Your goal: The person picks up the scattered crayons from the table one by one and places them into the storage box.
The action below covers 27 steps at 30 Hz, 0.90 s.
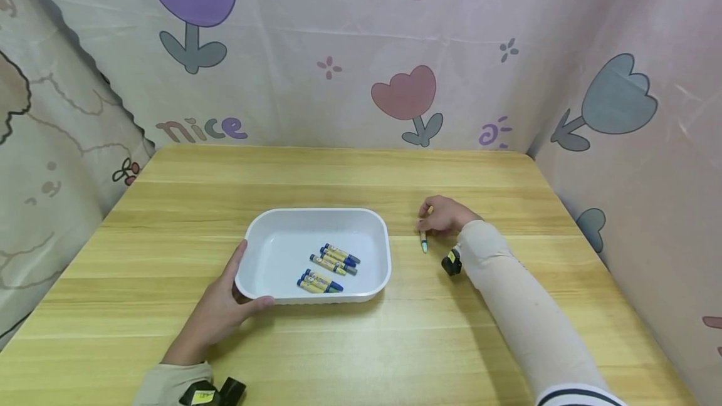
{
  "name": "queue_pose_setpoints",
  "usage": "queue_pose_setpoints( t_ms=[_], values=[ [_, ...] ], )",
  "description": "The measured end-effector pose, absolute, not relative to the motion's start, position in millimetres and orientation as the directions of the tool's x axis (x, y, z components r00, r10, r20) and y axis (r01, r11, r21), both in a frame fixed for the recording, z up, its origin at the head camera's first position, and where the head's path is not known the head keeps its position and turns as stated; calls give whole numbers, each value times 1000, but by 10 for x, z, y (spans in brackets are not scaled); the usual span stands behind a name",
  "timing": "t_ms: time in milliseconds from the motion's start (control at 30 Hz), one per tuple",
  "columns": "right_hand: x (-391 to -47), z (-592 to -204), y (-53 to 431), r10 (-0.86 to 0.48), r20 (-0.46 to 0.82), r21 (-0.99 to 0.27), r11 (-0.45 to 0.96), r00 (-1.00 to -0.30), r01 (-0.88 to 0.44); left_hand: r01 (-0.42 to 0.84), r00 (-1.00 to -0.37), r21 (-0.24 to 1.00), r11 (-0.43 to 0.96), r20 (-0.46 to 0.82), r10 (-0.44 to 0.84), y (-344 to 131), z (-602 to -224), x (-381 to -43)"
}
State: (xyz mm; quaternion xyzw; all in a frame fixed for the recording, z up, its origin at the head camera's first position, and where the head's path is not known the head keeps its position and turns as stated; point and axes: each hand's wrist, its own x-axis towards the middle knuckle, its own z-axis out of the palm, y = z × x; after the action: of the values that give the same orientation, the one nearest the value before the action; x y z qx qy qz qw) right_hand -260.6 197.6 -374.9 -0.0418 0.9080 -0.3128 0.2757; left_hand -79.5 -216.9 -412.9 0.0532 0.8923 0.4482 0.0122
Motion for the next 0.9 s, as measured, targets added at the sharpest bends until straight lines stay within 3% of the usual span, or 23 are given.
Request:
queue_pose_setpoints(
  t_ms=[267,667,900],
  values=[
    [-2625,-3753,1962,-266,-471,-578,813,-841,67,88,-994,804,588,31,106,-2163,-4125,-798],
    [-2576,-3641,1780,-417,-420,-774,628,-806,78,87,-994,791,606,32,101,-2166,-4128,-777],
    [-2546,-3514,1654,-448,-357,-810,585,-820,33,101,-993,792,603,47,106,-2167,-4134,-798]
  ],
)
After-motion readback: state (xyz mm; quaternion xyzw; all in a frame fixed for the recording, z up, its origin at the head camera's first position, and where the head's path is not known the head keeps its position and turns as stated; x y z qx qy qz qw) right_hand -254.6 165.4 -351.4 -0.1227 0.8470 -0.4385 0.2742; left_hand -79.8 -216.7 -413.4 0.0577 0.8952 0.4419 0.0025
